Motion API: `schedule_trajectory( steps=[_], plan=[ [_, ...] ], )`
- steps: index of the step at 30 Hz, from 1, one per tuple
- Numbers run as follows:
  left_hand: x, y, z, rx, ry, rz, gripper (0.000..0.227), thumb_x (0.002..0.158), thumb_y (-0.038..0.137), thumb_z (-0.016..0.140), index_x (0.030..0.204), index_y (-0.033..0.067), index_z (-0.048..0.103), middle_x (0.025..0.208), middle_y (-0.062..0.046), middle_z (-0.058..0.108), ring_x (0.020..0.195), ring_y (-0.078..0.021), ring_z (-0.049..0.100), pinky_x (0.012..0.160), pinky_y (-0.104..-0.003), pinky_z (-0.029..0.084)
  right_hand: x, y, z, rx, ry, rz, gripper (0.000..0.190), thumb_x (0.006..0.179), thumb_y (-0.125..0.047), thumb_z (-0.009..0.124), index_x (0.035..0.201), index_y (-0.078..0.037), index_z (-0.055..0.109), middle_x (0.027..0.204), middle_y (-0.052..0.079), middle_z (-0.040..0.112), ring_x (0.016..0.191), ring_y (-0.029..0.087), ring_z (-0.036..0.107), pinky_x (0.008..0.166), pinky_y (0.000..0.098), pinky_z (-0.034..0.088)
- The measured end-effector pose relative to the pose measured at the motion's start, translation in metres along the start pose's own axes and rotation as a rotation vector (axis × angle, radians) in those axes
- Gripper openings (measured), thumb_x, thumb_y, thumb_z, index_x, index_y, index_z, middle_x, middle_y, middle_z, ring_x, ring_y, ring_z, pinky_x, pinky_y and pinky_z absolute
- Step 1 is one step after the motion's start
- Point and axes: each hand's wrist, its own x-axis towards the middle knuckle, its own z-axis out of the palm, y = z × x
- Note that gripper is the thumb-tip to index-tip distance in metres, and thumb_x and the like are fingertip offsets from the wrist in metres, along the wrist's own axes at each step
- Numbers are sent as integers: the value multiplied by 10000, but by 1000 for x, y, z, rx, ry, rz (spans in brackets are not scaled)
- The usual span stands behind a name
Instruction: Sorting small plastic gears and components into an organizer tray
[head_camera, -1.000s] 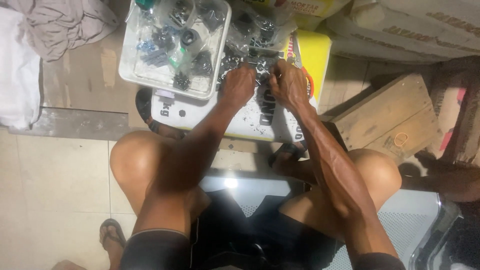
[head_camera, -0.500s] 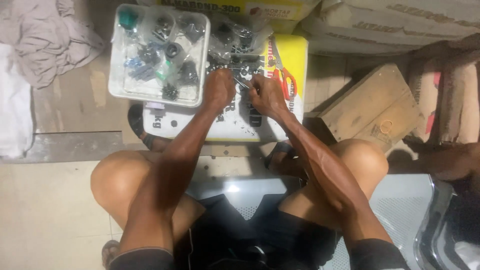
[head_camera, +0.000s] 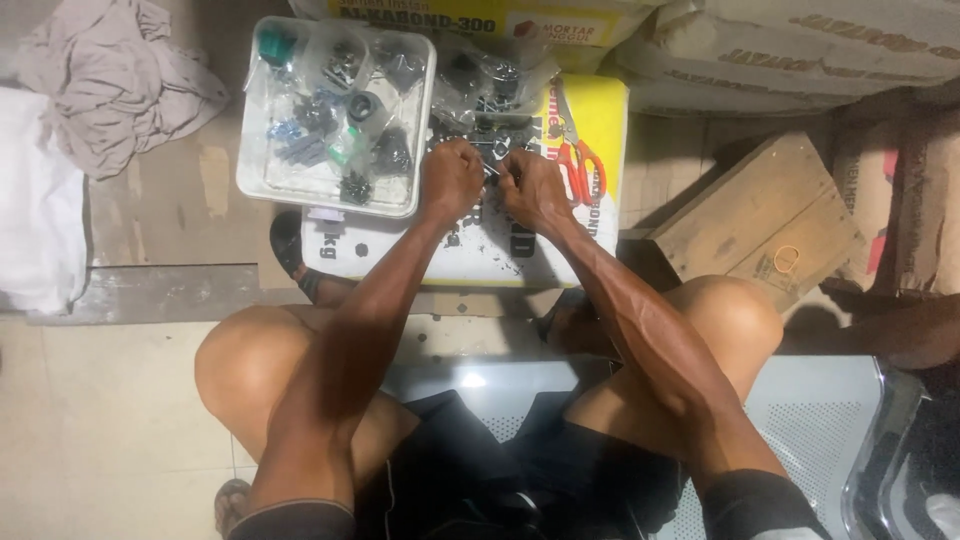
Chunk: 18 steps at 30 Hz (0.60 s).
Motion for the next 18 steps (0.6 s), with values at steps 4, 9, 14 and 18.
schedule_trajectory(
  steps=[4, 9, 14, 18],
  plan=[
    [-8, 13, -9, -79, -32, -31, 92, 926, -8, 622, 909, 4, 711, 734, -127, 690, 612, -150, 711, 511, -234, 581, 1, 0, -1, 60, -4, 49, 106, 921, -77, 639, 907, -53, 742, 749, 181, 712, 724, 373, 713, 654, 461, 539],
    [-25, 40, -18, -192, -27, -44, 73, 895, -33, 639, 909, -48, 709, 701, -171, 696, 619, -165, 741, 521, -241, 640, -1, -19, -18, 147, -56, 226, 155, 923, -110, 626, 947, -137, 776, 782, 88, 736, 739, 261, 714, 693, 374, 562],
    [-33, 50, -24, -334, -42, -7, 124, 884, -34, 626, 961, -113, 680, 743, -221, 713, 651, -189, 758, 570, -263, 679, -1, -30, -27, 243, -52, 325, 166, 919, -118, 646, 975, -150, 798, 769, 60, 728, 705, 206, 688, 680, 340, 556],
    [-29, 46, -22, -388, -27, 0, 127, 858, -54, 625, 964, -113, 667, 739, -216, 711, 632, -196, 759, 555, -257, 681, -4, -42, -33, 315, -58, 332, 165, 935, -98, 618, 969, -94, 779, 741, 61, 684, 664, 172, 646, 600, 295, 523]
  ],
)
